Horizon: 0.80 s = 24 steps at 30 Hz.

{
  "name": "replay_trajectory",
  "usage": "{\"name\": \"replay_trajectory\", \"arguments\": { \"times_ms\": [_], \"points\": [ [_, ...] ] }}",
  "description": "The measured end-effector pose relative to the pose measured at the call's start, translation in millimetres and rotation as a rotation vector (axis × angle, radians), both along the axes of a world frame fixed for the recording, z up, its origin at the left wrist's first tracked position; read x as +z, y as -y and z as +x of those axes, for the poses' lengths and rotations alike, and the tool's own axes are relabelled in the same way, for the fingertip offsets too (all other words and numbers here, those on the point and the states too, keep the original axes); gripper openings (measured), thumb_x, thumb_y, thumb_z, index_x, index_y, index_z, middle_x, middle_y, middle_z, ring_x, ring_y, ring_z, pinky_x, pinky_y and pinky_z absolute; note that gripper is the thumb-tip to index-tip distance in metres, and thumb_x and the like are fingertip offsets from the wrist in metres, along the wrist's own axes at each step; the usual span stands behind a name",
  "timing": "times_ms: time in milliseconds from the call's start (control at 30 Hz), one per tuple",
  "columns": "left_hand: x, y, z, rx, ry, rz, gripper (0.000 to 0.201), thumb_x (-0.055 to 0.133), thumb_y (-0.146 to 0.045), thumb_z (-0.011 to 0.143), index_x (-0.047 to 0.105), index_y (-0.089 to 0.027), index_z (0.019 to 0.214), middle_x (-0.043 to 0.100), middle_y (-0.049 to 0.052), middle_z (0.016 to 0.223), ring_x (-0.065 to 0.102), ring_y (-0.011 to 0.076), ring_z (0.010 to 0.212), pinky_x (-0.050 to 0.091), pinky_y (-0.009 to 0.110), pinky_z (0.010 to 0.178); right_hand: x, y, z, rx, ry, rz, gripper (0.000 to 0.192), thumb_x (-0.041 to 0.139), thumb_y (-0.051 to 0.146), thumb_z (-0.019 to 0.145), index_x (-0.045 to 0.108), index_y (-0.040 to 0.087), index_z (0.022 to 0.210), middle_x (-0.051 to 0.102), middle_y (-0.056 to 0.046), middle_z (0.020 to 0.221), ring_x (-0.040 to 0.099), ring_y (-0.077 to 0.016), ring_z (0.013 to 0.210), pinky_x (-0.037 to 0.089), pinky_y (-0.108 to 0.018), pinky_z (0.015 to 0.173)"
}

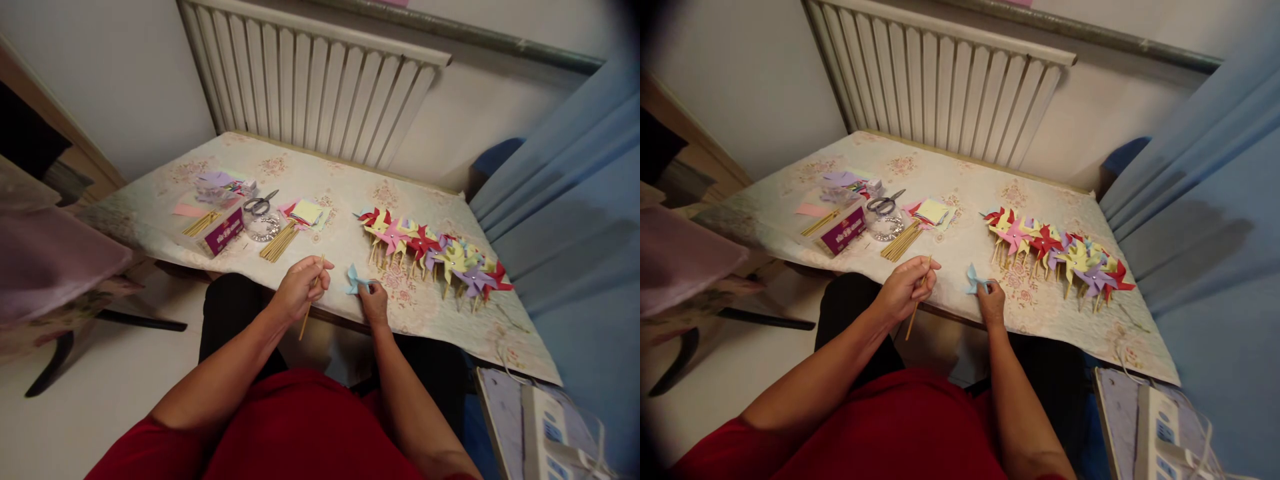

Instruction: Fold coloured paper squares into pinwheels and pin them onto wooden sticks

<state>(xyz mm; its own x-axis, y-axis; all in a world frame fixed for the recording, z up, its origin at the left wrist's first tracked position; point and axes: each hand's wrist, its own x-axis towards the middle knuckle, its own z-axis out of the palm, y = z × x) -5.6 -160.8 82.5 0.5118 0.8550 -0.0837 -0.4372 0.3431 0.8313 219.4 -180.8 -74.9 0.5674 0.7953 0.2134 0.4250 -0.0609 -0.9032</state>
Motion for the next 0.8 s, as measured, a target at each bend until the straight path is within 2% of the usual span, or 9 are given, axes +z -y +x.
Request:
{"name": "replay_trajectory", "arguments": {
  "times_ms": [233,367,467,533,600,700,800],
  "points": [
    [2.4,1.4,0.4,0.015,0.007,-0.023,0.020,0.063,-0.025,0.080,0.062,-0.011,0.094,0.057,0.000,0.062,0.028,0.0010,0.038,0.016,0.018,0.042,-1.6,-1.0,1.3,-0.001,-0.007,0.001,0.019,0.059,0.038,0.070,0.057,0.020,0.065,0.052,0.003,0.059,0.046,-0.0145,0.061,0.038,-0.027,0.060],
    [2.1,1.6,2.0,0.020,0.003,-0.030,0.024,0.064,-0.022,0.078,0.064,-0.009,0.098,0.055,-0.001,0.068,0.030,0.0005,0.041,0.016,0.019,0.042,-4.2,-3.4,5.0,-0.011,-0.181,-0.051,0.023,0.063,0.042,0.067,0.056,0.020,0.068,0.056,0.002,0.061,0.053,-0.0160,0.059,0.042,-0.028,0.057],
    [1.5,1.2,2.2,0.039,-0.008,-0.029,0.025,0.065,-0.022,0.078,0.065,-0.009,0.100,0.054,-0.001,0.069,0.030,0.0008,0.042,0.016,0.018,0.042,2.2,-5.2,4.5,-0.040,-0.320,-0.019,0.031,0.066,0.047,0.065,0.047,0.023,0.064,0.049,0.005,0.055,0.051,-0.0143,0.053,0.043,-0.027,0.052],
    [1.2,0.8,1.5,0.041,-0.018,-0.021,0.028,0.065,-0.023,0.078,0.065,-0.010,0.102,0.055,-0.001,0.067,0.031,0.0017,0.043,0.017,0.018,0.042,16.4,-4.9,0.6,-0.032,-0.403,0.058,0.035,0.068,0.047,0.065,0.042,0.024,0.062,0.045,0.006,0.054,0.048,-0.0128,0.051,0.045,-0.027,0.051],
    [0.7,0.4,0.7,0.033,-0.030,-0.015,0.030,0.066,-0.025,0.078,0.064,-0.010,0.104,0.057,0.000,0.066,0.032,0.0027,0.044,0.018,0.018,0.042,39.5,-1.9,-6.8,0.023,-0.516,0.145,0.032,0.071,0.043,0.063,0.046,0.022,0.065,0.051,0.005,0.058,0.050,-0.0129,0.053,0.047,-0.027,0.052],
    [-0.2,0.5,0.6,0.046,-0.043,-0.012,0.026,0.067,-0.026,0.077,0.060,-0.012,0.098,0.060,0.000,0.065,0.034,0.0036,0.043,0.018,0.018,0.042,84.6,8.8,-23.7,0.195,-0.628,0.233,0.027,0.074,0.035,0.065,0.059,0.020,0.081,0.062,0.001,0.071,0.057,-0.0134,0.059,0.050,-0.028,0.058],
    [-0.8,2.3,2.2,0.071,-0.032,-0.019,0.020,0.068,-0.026,0.074,0.055,-0.015,0.086,0.060,0.000,0.063,0.036,0.0039,0.042,0.020,0.017,0.041,128.0,24.0,-45.2,0.441,-0.544,0.244,0.022,0.076,0.032,0.068,0.063,0.021,0.083,0.066,0.000,0.077,0.061,-0.0146,0.067,0.052,-0.029,0.065]
  ]
}}
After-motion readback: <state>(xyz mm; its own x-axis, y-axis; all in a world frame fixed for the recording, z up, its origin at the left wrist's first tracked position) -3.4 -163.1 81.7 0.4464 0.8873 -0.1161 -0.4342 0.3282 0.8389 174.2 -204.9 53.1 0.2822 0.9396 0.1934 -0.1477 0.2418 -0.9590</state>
